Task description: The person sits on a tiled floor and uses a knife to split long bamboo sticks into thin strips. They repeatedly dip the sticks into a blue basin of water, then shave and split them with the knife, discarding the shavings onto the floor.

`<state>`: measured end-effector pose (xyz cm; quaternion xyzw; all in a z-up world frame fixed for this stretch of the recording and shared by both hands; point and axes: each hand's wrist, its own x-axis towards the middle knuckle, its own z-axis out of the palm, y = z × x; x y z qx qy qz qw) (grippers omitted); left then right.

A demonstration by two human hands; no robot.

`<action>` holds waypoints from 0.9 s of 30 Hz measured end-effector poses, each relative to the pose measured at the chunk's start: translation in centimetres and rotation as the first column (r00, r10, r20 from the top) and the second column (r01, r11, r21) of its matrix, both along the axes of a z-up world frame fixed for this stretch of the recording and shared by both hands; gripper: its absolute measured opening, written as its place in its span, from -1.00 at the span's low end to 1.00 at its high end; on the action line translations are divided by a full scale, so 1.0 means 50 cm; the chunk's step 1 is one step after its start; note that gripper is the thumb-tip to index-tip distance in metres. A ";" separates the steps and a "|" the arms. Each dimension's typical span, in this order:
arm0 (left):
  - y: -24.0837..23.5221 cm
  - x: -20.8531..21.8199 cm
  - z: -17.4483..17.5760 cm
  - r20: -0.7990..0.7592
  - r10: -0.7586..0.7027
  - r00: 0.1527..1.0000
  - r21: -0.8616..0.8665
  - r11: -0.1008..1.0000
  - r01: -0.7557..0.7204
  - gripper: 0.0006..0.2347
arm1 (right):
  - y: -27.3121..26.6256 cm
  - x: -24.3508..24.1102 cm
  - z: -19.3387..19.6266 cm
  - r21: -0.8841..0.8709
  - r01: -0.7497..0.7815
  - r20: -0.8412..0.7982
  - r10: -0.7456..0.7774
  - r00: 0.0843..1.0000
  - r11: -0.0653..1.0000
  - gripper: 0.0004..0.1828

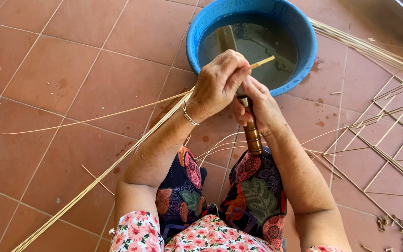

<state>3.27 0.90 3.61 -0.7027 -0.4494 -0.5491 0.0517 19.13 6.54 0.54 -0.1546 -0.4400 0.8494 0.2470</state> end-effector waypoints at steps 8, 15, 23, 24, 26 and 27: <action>-0.011 -0.048 -0.015 0.302 -0.174 0.937 -0.143 0.964 0.225 -0.87 | 0.017 0.006 0.006 -0.005 0.005 -0.032 -0.005 0.999 1.000 -0.63; -0.099 -0.105 0.027 0.555 -0.225 0.800 0.039 0.969 0.245 -0.84 | 0.053 0.022 -0.017 -0.050 0.027 -0.107 -0.032 0.994 0.998 -0.46; -0.179 -0.261 0.044 0.765 -0.319 0.559 0.343 0.937 0.065 -0.81 | 0.133 0.068 -0.085 -0.152 0.072 -0.178 -0.099 0.979 0.986 -0.46; -0.191 -0.282 0.044 0.766 -0.323 0.555 0.367 0.930 0.035 -0.81 | 0.143 0.074 -0.094 -0.146 0.097 -0.174 -0.122 0.977 0.985 -0.45; -0.213 -0.324 0.052 0.758 -0.339 0.557 0.418 0.908 -0.017 -0.83 | 0.166 0.088 -0.113 -0.186 0.089 -0.193 -0.125 0.973 0.978 -0.46; -0.223 -0.341 0.058 0.751 -0.347 0.562 0.443 0.896 -0.039 -0.82 | 0.179 0.096 -0.122 -0.206 0.085 -0.202 -0.127 0.971 0.975 -0.46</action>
